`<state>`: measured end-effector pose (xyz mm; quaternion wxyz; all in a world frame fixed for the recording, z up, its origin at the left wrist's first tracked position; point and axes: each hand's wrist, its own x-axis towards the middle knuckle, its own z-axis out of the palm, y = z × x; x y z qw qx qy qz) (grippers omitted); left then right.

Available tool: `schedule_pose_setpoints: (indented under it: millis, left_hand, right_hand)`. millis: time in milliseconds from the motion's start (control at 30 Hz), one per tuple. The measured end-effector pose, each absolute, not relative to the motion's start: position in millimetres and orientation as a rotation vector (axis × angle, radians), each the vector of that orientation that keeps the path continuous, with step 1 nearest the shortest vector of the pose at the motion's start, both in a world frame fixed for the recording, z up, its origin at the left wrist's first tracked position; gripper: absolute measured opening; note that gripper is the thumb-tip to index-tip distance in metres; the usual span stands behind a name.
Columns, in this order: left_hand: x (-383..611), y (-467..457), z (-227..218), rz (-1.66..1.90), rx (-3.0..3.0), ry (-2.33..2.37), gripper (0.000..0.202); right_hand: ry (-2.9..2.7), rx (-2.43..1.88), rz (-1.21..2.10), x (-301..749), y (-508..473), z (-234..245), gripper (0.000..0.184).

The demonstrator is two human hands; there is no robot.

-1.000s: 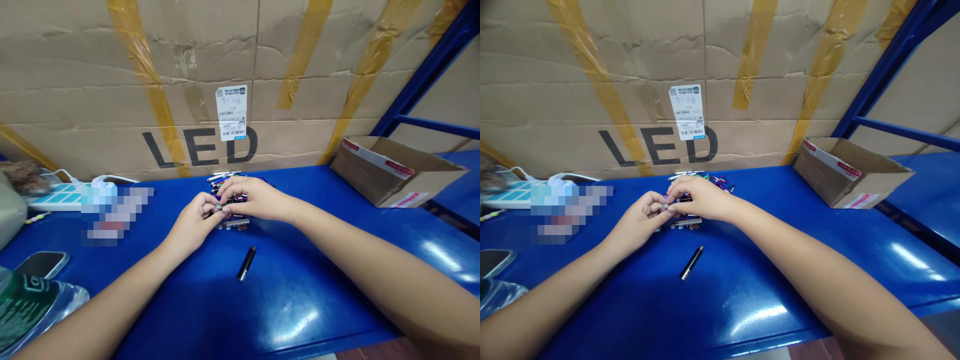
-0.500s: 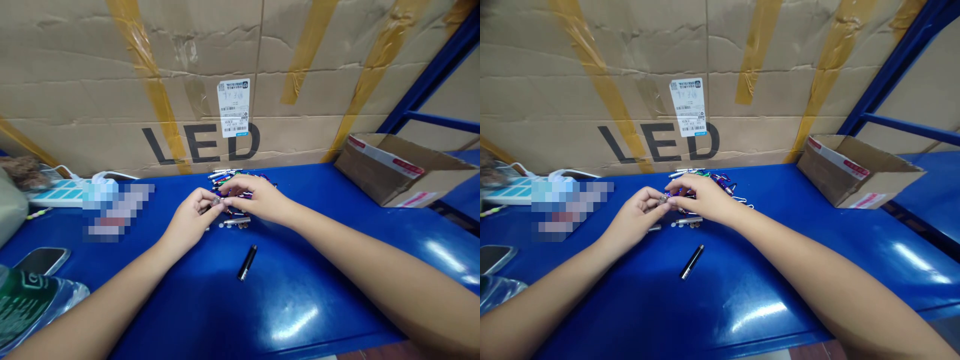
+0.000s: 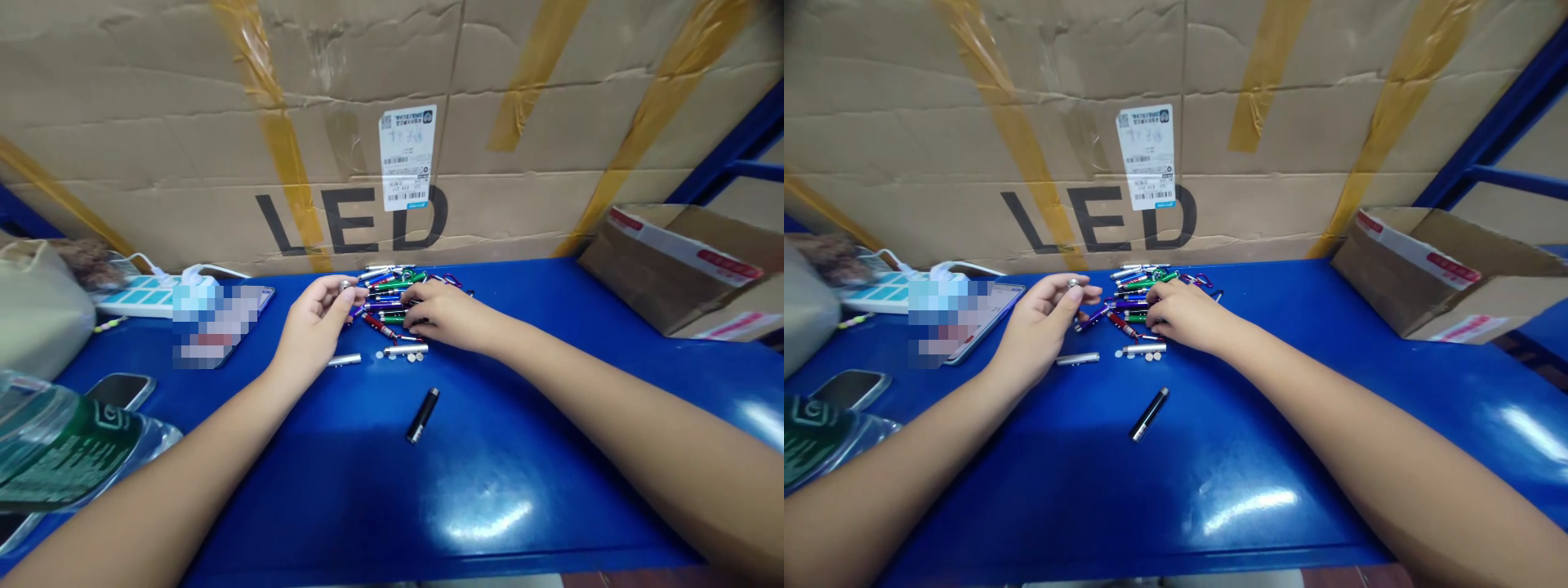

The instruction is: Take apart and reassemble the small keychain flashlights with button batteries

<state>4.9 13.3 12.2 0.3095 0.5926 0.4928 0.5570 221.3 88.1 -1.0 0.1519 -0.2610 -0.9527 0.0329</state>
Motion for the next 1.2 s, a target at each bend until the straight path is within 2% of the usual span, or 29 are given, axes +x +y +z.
schedule_pose_setpoints:
  millis: [200, 333, 467, 700, 867, 1033, 1200]
  left_hand:
    - [0.4, 13.6, 16.2, 1.420, 1.554, 1.324, 0.038]
    - [6.9, 7.9, 15.5, 1.154, 1.609, 1.306, 0.040]
    - [17.4, -0.7, 12.2, 0.998, 1.631, 1.212, 0.039]
    - [25.8, -7.0, 14.6, 1.028, 1.613, 1.196, 0.031]
    - [38.5, -23.8, 16.2, 1.097, 1.443, 1.199, 0.033]
    - [47.4, -42.1, 11.0, 1.146, 1.350, 1.146, 0.033]
    - [46.2, -42.0, 3.3, 1.143, 1.336, 1.064, 0.025]
  right_hand:
    - [-2.514, -0.661, 0.252, 214.1, 79.0, 7.7, 0.010]
    - [-2.197, -0.628, 0.404, 201.1, 57.6, 16.2, 0.010]
    - [-2.120, -0.581, 0.481, 195.0, 45.8, 12.8, 0.007]
    - [-2.054, -0.406, 0.520, 198.9, 49.3, 6.7, 0.009]
    - [-2.009, -0.329, 0.469, 201.2, 36.8, 9.5, 0.009]
    - [-2.090, -0.304, 0.520, 213.1, 19.3, 12.6, 0.018]
    - [-2.177, -0.335, 0.543, 224.6, 24.5, 15.4, 0.023]
